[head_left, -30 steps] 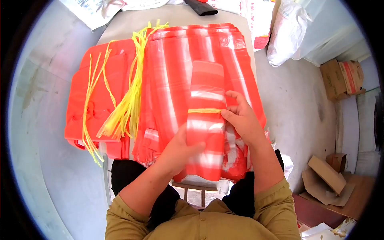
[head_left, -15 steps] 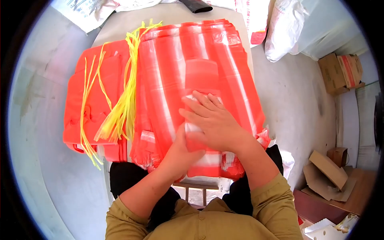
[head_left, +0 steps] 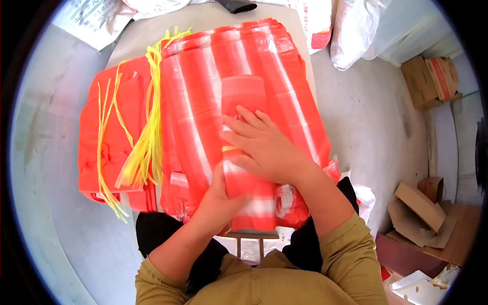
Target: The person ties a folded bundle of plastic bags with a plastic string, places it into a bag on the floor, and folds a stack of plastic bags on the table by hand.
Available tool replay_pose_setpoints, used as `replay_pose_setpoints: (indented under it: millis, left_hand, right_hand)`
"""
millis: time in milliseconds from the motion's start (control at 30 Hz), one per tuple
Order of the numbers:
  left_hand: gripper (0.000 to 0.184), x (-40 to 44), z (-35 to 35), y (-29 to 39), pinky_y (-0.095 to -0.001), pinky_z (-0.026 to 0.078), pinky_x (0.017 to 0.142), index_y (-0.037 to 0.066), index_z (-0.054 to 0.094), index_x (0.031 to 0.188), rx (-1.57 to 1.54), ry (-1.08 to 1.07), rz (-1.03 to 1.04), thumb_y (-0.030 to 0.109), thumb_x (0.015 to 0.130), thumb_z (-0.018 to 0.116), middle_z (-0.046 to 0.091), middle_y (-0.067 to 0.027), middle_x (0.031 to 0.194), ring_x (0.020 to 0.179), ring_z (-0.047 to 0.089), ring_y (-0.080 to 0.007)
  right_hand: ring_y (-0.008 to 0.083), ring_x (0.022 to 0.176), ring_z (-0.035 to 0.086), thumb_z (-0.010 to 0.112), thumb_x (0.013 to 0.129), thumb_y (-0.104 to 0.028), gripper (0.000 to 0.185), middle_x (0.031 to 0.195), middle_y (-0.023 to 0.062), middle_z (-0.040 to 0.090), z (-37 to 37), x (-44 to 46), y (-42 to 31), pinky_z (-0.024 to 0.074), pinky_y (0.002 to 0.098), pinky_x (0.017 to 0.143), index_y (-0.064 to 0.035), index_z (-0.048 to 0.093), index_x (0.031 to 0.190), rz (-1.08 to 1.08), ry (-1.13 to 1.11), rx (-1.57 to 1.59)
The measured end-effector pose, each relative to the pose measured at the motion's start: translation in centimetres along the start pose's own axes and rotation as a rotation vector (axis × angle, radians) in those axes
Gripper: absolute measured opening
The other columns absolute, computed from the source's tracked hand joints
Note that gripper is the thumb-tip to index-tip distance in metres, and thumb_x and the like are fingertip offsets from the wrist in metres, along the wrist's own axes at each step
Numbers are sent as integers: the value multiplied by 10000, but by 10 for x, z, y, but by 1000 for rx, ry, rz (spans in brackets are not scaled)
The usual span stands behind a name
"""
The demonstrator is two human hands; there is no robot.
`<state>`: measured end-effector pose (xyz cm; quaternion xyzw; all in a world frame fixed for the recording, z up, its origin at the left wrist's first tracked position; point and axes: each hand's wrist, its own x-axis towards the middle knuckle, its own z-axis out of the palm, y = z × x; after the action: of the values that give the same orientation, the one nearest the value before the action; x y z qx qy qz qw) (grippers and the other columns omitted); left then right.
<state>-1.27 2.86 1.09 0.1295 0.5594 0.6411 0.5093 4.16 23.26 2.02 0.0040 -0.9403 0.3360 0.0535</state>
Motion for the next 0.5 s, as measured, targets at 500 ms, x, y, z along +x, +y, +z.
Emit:
replay_pose_setpoints:
  millis: [500]
  left_hand:
    - [928,-23,-35,28,-359,431,1142,26,180,1633,83,-217,-183,-77,873,702,445,-109,1536,1414,459,-187]
  right_hand:
    - [371,1533,342,599,999,-368,563,1644,169,399,-6,2,28,217,511,1268,-80,564,1481,240,231,-423]
